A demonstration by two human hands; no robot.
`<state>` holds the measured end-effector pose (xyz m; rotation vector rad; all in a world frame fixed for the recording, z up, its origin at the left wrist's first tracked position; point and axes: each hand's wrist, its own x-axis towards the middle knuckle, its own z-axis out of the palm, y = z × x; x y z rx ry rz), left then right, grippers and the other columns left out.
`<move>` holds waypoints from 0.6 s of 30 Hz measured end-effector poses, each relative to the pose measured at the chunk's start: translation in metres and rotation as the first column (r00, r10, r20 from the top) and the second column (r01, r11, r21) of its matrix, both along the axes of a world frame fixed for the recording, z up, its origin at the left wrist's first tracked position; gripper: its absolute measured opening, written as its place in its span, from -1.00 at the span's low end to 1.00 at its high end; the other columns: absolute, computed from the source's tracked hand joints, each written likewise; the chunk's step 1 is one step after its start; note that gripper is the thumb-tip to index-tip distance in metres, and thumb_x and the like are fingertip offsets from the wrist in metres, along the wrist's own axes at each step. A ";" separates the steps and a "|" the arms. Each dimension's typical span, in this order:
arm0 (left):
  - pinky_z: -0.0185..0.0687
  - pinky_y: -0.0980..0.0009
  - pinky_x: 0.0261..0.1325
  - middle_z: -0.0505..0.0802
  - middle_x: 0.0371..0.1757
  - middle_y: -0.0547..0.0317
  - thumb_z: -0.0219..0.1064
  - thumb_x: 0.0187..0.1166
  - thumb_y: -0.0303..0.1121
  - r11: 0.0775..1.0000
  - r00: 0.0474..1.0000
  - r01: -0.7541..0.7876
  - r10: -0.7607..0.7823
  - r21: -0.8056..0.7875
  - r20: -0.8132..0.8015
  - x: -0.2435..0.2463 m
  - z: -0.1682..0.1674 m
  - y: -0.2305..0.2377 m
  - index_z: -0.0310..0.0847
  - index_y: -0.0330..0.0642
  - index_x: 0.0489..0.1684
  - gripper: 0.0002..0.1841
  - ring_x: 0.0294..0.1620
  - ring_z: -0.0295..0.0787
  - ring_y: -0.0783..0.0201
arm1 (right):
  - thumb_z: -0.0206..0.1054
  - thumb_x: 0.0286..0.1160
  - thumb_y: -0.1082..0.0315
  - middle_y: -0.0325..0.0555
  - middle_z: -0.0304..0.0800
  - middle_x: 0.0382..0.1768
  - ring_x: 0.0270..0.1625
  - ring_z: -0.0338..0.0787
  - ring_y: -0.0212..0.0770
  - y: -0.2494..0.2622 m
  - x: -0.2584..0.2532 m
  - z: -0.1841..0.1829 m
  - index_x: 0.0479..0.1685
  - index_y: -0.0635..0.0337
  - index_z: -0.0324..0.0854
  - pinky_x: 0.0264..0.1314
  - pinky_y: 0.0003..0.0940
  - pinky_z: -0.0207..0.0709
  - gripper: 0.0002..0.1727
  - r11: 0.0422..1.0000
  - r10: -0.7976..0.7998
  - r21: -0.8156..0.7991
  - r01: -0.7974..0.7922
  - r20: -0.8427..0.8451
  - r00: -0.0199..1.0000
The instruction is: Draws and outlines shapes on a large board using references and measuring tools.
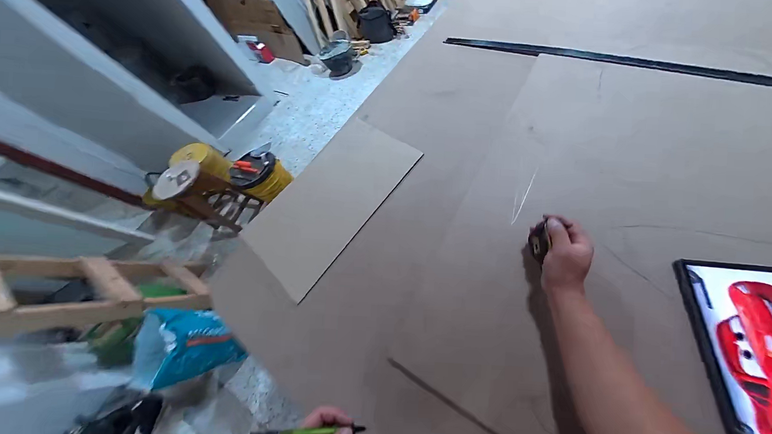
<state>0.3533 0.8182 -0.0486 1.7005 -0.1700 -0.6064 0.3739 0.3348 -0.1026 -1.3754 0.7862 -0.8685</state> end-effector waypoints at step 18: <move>0.74 0.30 -0.49 0.86 -0.49 0.02 0.45 0.46 -0.44 0.903 0.878 0.420 -0.378 -0.094 0.293 0.367 -0.079 -0.455 0.78 -0.25 -0.25 -0.93 -0.54 0.79 0.19 | 0.15 0.76 0.29 -0.14 0.86 -0.15 -0.12 0.87 -0.23 -0.037 0.117 -0.022 0.13 0.20 0.71 -0.05 -0.33 0.82 -0.73 0.967 -0.210 -0.122 0.225 0.120 0.970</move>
